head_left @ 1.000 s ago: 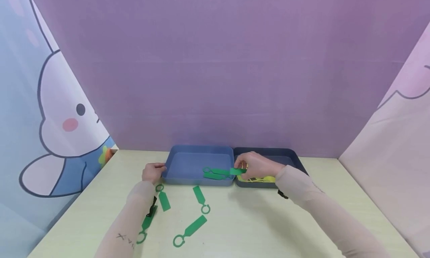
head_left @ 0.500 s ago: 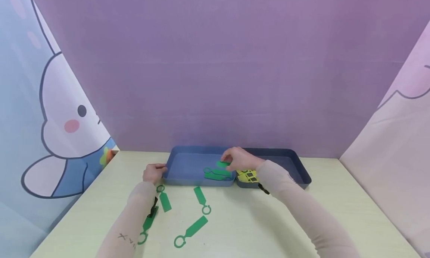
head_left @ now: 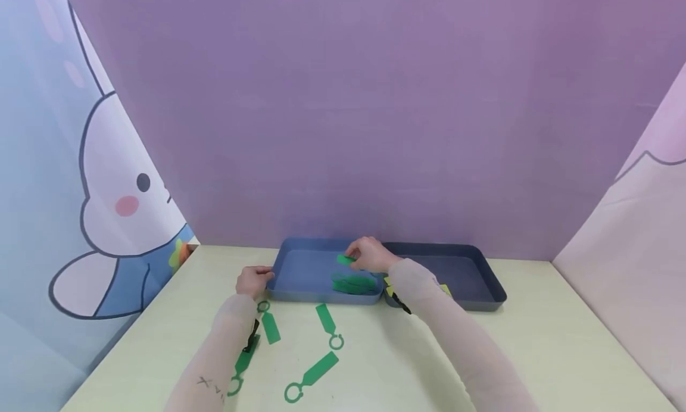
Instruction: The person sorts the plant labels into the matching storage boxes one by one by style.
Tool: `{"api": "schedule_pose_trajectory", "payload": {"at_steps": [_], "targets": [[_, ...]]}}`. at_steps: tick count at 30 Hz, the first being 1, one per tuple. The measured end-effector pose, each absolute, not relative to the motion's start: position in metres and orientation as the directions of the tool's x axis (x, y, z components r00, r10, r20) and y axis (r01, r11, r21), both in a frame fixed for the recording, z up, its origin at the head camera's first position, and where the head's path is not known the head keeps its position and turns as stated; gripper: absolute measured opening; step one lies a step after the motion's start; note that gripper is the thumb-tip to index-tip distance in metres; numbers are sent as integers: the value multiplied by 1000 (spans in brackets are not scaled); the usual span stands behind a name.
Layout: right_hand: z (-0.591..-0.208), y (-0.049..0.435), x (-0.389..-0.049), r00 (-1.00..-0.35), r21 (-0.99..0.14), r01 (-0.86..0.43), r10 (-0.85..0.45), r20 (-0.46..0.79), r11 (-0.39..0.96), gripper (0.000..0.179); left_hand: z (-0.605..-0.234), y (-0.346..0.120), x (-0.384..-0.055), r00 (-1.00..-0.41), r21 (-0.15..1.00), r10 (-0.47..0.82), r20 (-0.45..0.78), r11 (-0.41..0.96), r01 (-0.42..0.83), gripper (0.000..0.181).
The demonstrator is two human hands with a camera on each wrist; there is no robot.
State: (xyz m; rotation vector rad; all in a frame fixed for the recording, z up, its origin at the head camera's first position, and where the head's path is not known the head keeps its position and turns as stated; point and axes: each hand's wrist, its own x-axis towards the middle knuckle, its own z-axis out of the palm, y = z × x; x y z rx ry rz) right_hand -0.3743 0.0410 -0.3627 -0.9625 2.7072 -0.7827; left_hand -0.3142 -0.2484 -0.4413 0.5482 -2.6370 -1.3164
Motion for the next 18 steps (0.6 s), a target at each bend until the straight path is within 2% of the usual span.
{"api": "schedule_pose_trajectory", "payload": {"at_steps": [7, 18], "targets": [[-382, 34, -384, -821, -582, -472, -571, 16, 662, 30, -442, -247, -315, -918, 796, -396, -30, 546, -262, 30], [-400, 34, -390, -845, -504, -460, -535, -3, 730, 28, -439, -246, -314, -918, 793, -395, -25, 551, -258, 29]]}}
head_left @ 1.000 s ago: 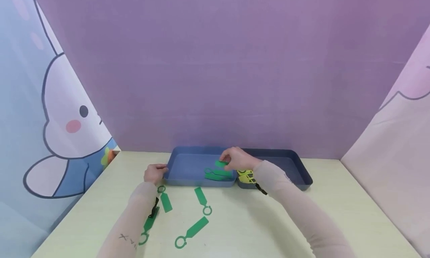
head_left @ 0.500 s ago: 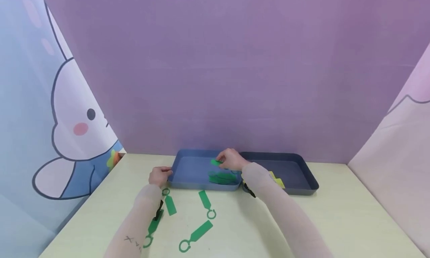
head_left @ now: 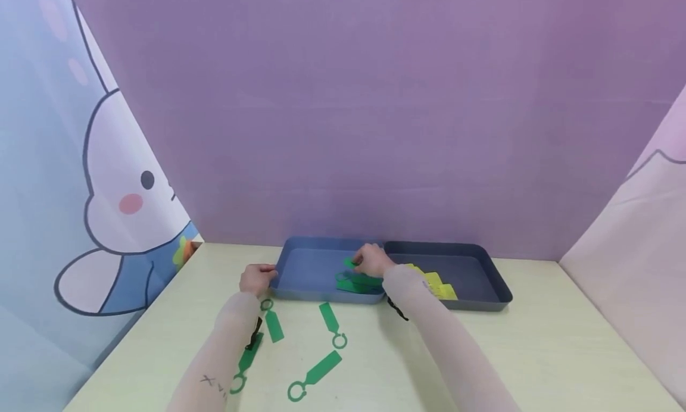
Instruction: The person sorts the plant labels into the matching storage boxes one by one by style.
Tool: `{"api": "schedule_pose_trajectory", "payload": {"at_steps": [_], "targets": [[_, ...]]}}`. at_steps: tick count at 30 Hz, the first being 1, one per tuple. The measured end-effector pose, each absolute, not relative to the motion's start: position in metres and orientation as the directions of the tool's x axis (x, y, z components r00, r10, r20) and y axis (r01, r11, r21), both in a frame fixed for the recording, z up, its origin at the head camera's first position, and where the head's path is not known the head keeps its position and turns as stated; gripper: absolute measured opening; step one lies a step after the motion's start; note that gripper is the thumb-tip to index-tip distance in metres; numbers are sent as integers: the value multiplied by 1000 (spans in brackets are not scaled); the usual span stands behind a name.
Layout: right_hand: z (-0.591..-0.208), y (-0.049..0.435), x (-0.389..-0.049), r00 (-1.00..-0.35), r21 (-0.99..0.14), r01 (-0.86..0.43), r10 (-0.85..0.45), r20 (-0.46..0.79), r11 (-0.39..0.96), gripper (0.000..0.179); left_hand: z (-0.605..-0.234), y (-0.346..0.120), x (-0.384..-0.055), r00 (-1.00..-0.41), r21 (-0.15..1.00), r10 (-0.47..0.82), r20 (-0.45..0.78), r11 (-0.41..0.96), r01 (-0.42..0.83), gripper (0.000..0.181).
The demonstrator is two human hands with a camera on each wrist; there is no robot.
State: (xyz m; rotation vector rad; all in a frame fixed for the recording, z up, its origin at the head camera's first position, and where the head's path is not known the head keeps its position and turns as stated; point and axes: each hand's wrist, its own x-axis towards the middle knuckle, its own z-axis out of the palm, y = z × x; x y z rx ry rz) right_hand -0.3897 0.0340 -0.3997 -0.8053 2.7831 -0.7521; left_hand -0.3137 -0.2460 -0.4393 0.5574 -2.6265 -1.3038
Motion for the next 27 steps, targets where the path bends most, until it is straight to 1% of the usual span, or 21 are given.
{"api": "schedule_pose_trajectory", "payload": {"at_steps": [4, 5, 7, 8, 10, 12, 13, 15, 17, 18, 22, 27], "targets": [[-406, 33, -391, -856, -462, -460, -517, 5, 758, 28, -441, -248, -315, -921, 794, -390, -24, 552, -254, 30], [-408, 32, -391, -860, -452, -459, -510, 8, 765, 24, -441, -248, -316, -921, 795, -390, -24, 551, -254, 30], [-412, 30, -392, -864, -436, -460, -504, 18, 773, 10, -443, -249, -317, -921, 797, -388, -24, 549, -252, 30], [-413, 29, -392, -866, -431, -459, -499, 22, 777, 14, -444, -250, -318, -922, 797, -387, -22, 549, -250, 30], [-417, 27, -393, -870, -416, -458, -492, 28, 786, 33, -445, -252, -319, -923, 802, -385, -25, 543, -248, 30], [-418, 25, -392, -873, -412, -452, -486, 23, 792, 39, -446, -254, -321, -922, 804, -385, -28, 540, -249, 30], [-418, 24, -391, -878, -412, -442, -478, 18, 797, 37, -446, -255, -322, -923, 805, -385, -29, 539, -250, 30], [-418, 23, -389, -882, -410, -427, -471, -8, 806, 26, -446, -255, -322, -921, 804, -387, -33, 537, -254, 29], [-418, 22, -387, -883, -390, -426, -469, -18, 816, 11, -445, -255, -322, -921, 802, -388, -36, 538, -258, 29], [-418, 21, -386, -883, -379, -426, -469, -24, 821, 9, -445, -254, -321, -921, 802, -388, -37, 538, -259, 30], [-422, 20, -387, -879, -329, -443, -475, -21, 834, 8, -445, -253, -320, -920, 801, -389, -36, 539, -260, 30], [-424, 18, -387, -887, -343, -427, -461, -21, 837, 15, -444, -253, -319, -921, 797, -388, -26, 549, -254, 30]]}}
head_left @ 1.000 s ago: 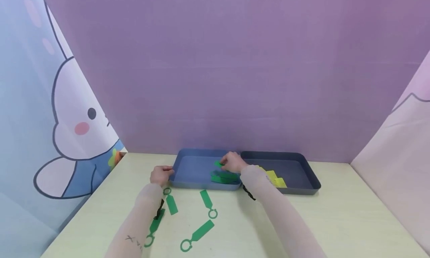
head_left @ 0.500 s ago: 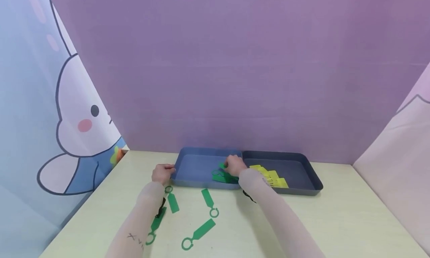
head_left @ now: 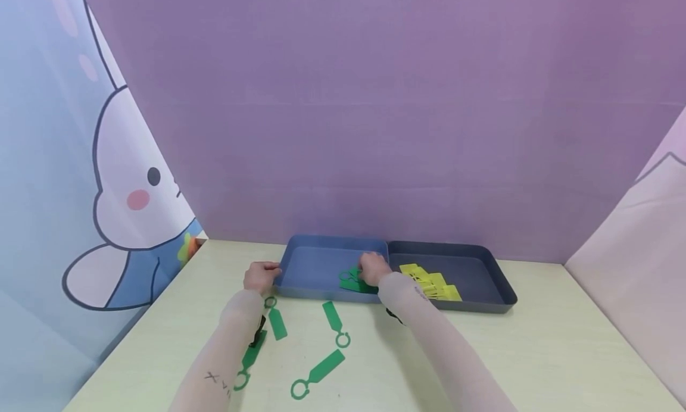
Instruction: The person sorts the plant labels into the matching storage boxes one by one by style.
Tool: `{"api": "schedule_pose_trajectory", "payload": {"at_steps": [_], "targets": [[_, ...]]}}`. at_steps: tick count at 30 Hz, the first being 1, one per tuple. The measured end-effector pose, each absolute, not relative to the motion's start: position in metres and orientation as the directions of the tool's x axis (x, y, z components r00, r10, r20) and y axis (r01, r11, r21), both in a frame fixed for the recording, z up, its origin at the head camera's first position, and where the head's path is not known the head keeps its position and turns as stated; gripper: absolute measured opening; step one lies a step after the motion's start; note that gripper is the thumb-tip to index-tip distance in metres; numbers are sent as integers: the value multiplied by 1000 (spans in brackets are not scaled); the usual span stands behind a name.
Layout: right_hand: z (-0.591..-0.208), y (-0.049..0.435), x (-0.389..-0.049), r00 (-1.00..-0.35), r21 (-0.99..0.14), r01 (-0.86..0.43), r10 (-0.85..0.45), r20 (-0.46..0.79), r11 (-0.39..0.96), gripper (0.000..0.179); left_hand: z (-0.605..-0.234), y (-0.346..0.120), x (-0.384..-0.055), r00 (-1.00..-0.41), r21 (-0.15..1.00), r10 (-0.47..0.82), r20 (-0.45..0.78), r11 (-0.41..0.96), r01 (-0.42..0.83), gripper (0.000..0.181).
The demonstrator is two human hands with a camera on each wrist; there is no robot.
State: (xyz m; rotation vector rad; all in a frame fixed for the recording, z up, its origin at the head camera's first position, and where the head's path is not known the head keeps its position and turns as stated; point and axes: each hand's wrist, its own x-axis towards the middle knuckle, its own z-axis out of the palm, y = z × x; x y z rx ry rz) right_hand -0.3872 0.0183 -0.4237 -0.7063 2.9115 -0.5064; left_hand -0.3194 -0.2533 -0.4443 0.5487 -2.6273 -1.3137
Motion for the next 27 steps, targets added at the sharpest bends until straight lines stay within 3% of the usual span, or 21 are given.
{"api": "schedule_pose_trajectory", "payload": {"at_steps": [5, 17, 19, 23, 27], "targets": [[-422, 21, -386, -882, -336, -437, -471, -21, 834, 7, -443, -252, -318, -922, 793, -387, -28, 552, -256, 30], [-426, 29, -385, -862, -345, -476, -507, -1, 809, 32, -444, -255, -320, -931, 794, -364, -33, 557, -246, 29], [-424, 30, -383, -850, -350, -493, -526, 2, 796, 33, -443, -255, -321, -938, 778, -346, -21, 584, -233, 28], [-416, 32, -375, -830, -359, -532, -557, 37, 767, 14, -438, -256, -321, -959, 713, -284, 21, 676, -184, 27], [-408, 35, -363, -806, -400, -559, -588, 60, 726, 24, -431, -254, -318, -969, 660, -246, 29, 733, -166, 27]]}}
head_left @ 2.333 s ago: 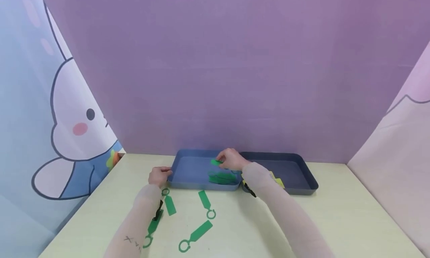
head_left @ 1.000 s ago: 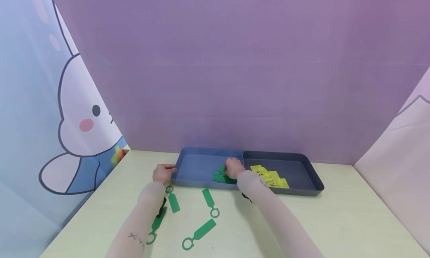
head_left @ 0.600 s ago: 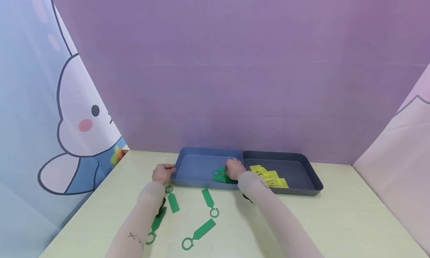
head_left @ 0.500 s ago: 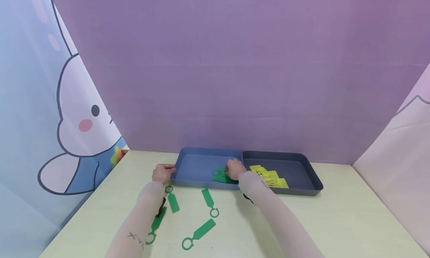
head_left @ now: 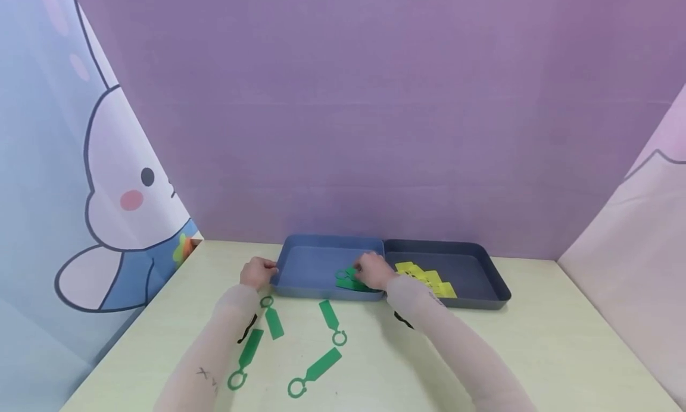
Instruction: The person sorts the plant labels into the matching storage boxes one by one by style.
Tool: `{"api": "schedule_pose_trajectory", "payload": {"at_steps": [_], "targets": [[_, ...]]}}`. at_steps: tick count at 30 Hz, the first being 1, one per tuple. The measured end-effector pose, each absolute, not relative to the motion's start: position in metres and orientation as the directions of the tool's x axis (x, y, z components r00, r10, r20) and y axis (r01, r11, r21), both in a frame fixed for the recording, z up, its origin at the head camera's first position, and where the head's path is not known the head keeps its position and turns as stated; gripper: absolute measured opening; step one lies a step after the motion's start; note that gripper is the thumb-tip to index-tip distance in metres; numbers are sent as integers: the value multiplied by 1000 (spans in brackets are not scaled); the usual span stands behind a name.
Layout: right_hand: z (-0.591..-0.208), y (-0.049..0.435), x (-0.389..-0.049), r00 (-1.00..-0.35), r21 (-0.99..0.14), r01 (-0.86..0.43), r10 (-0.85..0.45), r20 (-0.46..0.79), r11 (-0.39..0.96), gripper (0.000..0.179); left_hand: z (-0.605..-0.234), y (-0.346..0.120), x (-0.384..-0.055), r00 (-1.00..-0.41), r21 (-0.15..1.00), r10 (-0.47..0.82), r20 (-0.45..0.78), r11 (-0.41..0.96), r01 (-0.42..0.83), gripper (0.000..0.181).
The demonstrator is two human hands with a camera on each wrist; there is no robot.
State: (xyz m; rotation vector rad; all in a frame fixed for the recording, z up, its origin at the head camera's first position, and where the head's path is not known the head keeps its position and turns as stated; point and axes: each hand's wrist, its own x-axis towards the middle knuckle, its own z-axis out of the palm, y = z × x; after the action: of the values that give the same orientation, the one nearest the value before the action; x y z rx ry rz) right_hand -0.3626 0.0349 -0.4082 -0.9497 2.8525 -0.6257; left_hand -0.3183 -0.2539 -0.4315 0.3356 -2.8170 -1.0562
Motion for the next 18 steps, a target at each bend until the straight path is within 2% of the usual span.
{"api": "schedule_pose_trajectory", "payload": {"at_steps": [4, 9, 12, 18], "targets": [[-403, 38, -347, -770, -428, -602, -632, 86, 674, 26, -429, -254, -316, -975, 629, -223, 4, 758, -171, 29], [-398, 42, -327, -695, -376, -695, -706, 135, 612, 23, -428, -260, -318, -983, 602, -184, -16, 783, -157, 34], [-395, 46, -314, -653, -326, -742, -742, 154, 585, 23, -429, -263, -320, -985, 646, -166, -47, 747, -156, 36], [-397, 50, -292, -579, -269, -800, -807, 117, 536, 25, -432, -270, -327, -982, 732, -159, -99, 657, -180, 37]]}}
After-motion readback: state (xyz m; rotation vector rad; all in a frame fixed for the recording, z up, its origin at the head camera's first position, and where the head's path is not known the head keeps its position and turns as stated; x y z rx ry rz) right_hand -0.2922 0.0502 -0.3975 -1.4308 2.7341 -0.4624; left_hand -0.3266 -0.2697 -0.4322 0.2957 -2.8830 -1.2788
